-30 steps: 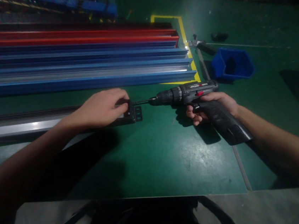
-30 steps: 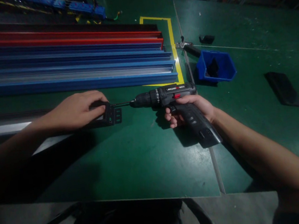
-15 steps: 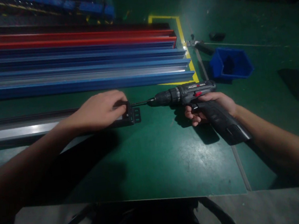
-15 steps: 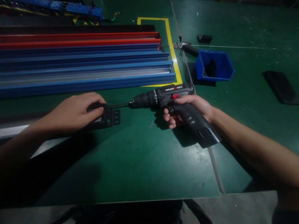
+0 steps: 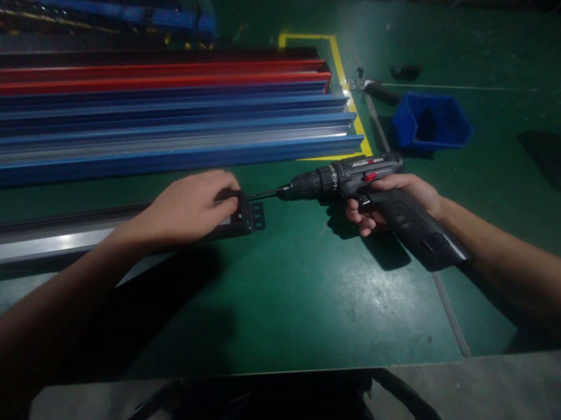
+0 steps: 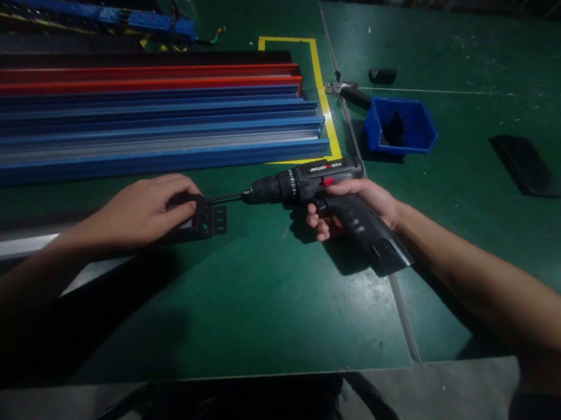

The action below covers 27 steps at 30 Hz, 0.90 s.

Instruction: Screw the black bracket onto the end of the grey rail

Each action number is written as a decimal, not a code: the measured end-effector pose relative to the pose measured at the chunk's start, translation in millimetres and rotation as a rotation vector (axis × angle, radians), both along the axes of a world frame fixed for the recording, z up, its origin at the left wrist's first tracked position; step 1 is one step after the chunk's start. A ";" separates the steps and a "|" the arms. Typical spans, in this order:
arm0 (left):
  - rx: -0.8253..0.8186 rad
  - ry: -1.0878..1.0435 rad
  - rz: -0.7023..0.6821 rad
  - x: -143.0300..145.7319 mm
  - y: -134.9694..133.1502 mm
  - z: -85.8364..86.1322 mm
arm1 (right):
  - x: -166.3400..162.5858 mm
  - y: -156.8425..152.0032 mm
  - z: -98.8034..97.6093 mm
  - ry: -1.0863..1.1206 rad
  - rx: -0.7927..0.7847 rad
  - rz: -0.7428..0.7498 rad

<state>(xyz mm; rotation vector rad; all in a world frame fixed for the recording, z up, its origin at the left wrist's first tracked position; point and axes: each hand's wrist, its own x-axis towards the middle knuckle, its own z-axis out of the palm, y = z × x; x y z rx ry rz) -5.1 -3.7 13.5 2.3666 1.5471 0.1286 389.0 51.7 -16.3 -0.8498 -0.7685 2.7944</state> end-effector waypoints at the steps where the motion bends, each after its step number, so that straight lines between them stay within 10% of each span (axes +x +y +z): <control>1: 0.000 -0.004 -0.001 -0.1 0.0 0.0 | -0.2 -0.3 0.2 0.002 -0.001 -0.002; 27: -0.002 0.008 -0.006 -0.7 0.0 0.2 | 2.2 2.3 -5.9 0.118 -0.056 0.017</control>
